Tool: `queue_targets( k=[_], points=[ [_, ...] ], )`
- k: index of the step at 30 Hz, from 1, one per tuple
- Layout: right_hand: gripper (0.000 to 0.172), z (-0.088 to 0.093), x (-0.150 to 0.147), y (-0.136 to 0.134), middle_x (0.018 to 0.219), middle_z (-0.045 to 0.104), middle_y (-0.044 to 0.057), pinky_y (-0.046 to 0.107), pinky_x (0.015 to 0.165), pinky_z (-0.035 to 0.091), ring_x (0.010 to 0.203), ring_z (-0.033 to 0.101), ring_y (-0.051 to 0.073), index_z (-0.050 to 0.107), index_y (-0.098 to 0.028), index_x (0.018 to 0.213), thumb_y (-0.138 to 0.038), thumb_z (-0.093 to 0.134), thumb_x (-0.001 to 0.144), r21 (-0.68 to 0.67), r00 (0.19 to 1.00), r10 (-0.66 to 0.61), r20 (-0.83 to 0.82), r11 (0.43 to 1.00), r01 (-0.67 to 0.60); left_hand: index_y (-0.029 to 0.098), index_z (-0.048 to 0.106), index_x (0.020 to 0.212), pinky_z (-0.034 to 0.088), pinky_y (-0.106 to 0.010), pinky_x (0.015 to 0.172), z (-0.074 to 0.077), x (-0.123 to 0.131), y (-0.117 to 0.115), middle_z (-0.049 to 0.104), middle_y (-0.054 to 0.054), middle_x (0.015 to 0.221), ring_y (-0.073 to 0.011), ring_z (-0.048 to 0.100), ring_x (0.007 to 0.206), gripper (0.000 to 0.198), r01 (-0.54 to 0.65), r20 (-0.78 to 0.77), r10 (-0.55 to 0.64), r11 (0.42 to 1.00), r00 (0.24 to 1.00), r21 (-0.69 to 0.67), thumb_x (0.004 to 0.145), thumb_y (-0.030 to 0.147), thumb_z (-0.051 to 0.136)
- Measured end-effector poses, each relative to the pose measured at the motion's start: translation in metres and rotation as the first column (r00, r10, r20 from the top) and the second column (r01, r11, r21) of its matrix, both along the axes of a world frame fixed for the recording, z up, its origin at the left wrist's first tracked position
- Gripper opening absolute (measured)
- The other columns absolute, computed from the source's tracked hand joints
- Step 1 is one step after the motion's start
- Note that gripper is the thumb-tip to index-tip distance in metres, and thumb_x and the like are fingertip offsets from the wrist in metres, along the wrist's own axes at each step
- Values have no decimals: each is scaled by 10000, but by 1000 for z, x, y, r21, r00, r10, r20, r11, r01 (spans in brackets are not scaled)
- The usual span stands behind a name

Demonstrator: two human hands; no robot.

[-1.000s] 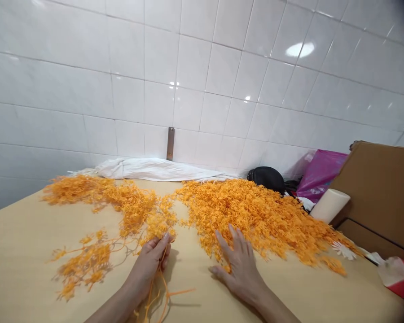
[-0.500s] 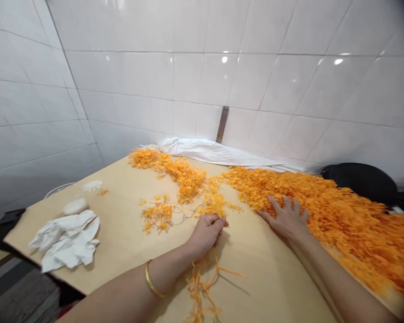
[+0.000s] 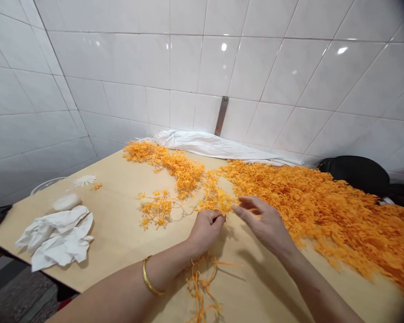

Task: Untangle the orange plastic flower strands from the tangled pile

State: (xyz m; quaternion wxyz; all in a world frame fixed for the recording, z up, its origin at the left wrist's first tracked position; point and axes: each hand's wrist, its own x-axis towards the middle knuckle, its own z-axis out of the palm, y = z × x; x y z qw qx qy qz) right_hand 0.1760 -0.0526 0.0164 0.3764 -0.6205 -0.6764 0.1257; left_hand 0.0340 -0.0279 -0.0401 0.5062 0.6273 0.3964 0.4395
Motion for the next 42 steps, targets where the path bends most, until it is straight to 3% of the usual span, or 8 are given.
queue_targets(
  k=[3, 7, 12, 16, 20, 29, 36, 42],
  points=[
    [269, -11, -18, 3, 664, 558, 13, 261, 561, 383, 606, 497, 142, 564, -171, 701, -437, 595, 672, -111, 939, 68, -337, 988, -112, 170, 319, 403, 152, -234, 441, 3, -2, -2, 230, 47, 424, -66, 204, 419, 354, 36, -2, -36, 999, 999, 8, 713, 264, 462],
    [301, -25, -12, 7, 536, 490, -27, 217, 524, 345, 522, 441, 89, 488, -158, 568, -407, 640, 640, -229, 674, -5, -739, 942, -244, 149, 465, 424, 201, -229, 456, 11, -4, -3, 387, 20, 430, -65, 288, 424, 281, 70, 45, -64, 986, 997, -153, 686, 232, 525],
    [322, -31, -3, 5, 457, 463, -43, 195, 461, 302, 443, 405, 68, 466, -163, 574, -432, 613, 673, -272, 461, -91, -883, 899, -343, 115, 610, 639, 292, -217, 481, 15, -3, -3, 503, -15, 440, -76, 419, 427, 92, 196, 256, -117, 930, 959, -311, 664, 193, 567],
    [329, -33, -6, 3, 490, 487, -35, 201, 449, 305, 444, 420, 70, 474, -162, 589, -452, 586, 695, -271, 529, -58, -847, 902, -336, 117, 556, 663, 333, -204, 434, 15, -4, 1, 578, -35, 571, -85, 492, 435, 91, 215, 419, -18, 878, 908, -427, 579, 108, 590],
    [305, -33, -8, 1, 515, 493, -34, 205, 476, 327, 481, 442, 73, 498, -156, 594, -423, 627, 668, -250, 609, 3, -793, 910, -330, 125, 485, 622, 160, -159, 324, 20, -8, 4, 547, -2, 577, -12, 341, 317, 118, 263, 476, 34, 797, 879, -544, 553, 86, 572],
    [420, -37, -3, 3, 544, 529, 22, 232, 480, 346, 492, 478, 99, 555, -132, 604, -537, 522, 710, -258, 527, -29, -849, 894, -367, 162, 385, 597, 70, -155, 327, 22, -12, 7, 331, 88, 433, -4, 249, 309, 247, 330, 505, 8, 747, 863, -577, 580, 177, 631],
    [306, -31, -8, 1, 571, 520, -17, 222, 522, 364, 544, 487, 97, 538, -159, 638, -444, 648, 637, -217, 530, 9, -848, 906, -364, 158, 392, 537, 130, -172, 324, 25, -7, -1, 333, 78, 408, -19, 270, 316, 187, 202, 369, 18, 811, 929, -548, 553, 122, 574],
    [244, -35, -12, 6, 549, 517, -28, 211, 521, 361, 504, 478, 76, 543, -152, 578, -357, 662, 636, -195, 415, -75, -907, 947, -256, 139, 486, 587, 151, -173, 321, 24, -6, -5, 379, 71, 421, -13, 235, 308, 154, 250, 290, -98, 796, 952, -552, 484, 24, 490]
  ],
)
